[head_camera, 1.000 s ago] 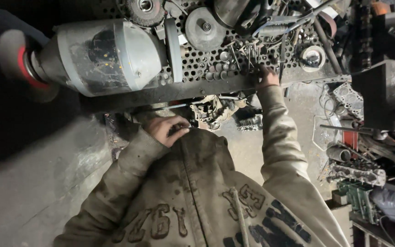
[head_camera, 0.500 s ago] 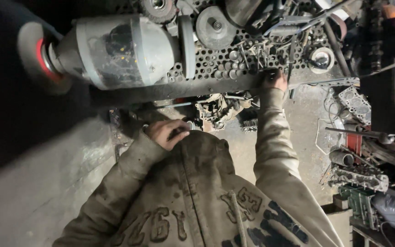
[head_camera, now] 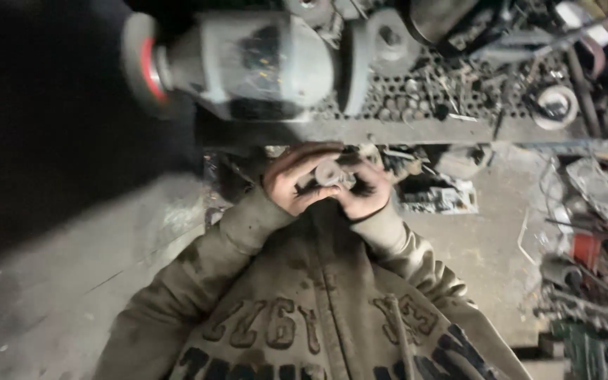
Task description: Grind the stem and head of an engine valve using a bench grinder.
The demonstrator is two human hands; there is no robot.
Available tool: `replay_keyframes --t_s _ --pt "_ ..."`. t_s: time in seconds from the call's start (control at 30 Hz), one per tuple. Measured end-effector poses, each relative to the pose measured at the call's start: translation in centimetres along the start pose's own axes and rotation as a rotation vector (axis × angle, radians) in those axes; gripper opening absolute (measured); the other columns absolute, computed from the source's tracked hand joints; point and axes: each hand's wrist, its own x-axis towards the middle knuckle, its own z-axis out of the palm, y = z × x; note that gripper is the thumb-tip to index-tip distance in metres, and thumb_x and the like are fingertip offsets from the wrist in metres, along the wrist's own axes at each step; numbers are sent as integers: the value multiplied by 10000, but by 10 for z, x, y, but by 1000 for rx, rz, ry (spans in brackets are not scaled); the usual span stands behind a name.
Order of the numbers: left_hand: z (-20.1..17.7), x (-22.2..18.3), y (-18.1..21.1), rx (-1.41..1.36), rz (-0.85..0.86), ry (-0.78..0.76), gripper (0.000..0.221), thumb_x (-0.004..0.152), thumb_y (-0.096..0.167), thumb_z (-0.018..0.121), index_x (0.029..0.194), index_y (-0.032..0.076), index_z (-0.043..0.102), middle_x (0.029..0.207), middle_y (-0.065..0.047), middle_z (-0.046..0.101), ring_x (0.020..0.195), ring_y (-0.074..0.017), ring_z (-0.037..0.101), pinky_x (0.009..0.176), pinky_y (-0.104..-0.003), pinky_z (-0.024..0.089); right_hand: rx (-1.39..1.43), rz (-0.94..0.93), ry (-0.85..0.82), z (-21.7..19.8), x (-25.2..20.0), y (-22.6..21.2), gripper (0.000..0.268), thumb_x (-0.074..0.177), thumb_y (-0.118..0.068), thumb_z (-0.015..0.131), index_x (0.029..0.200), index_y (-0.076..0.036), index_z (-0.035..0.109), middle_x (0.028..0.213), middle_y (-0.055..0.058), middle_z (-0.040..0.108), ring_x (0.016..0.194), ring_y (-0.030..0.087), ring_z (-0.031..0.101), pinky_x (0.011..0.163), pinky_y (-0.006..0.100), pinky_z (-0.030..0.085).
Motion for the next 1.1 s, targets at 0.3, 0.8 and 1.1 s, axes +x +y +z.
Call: replay_keyframes --t_s 0.3,0.8,1.1 --pt "-85 -98 -62 56 -382 316 352 946 248 776 1235 52 727 1194 -102 764 1094 -217 746 985 -346 576 -199 -13 -520 149 26 65 207 917 -176 751 1050 -21 719 952 206 722 791 374 691 720 426 559" --pt "-125 -170 -216 276 -643 407 461 1129 367 369 1145 78 728 1099 -164 760 1019 -390 704 895 -475 536 45 7 -591 314 45 147 282 923 -119 636 1167 19 671 1030 269 717 926 426 713 804 477 574" --pt "-124 -168 -205 398 -652 509 332 1097 270 473 1153 41 705 1071 -207 734 997 -416 701 829 -467 552 59 -69 -607 318 44 164 276 883 -91 641 1132 21 677 1029 258 721 953 440 710 824 472 572"
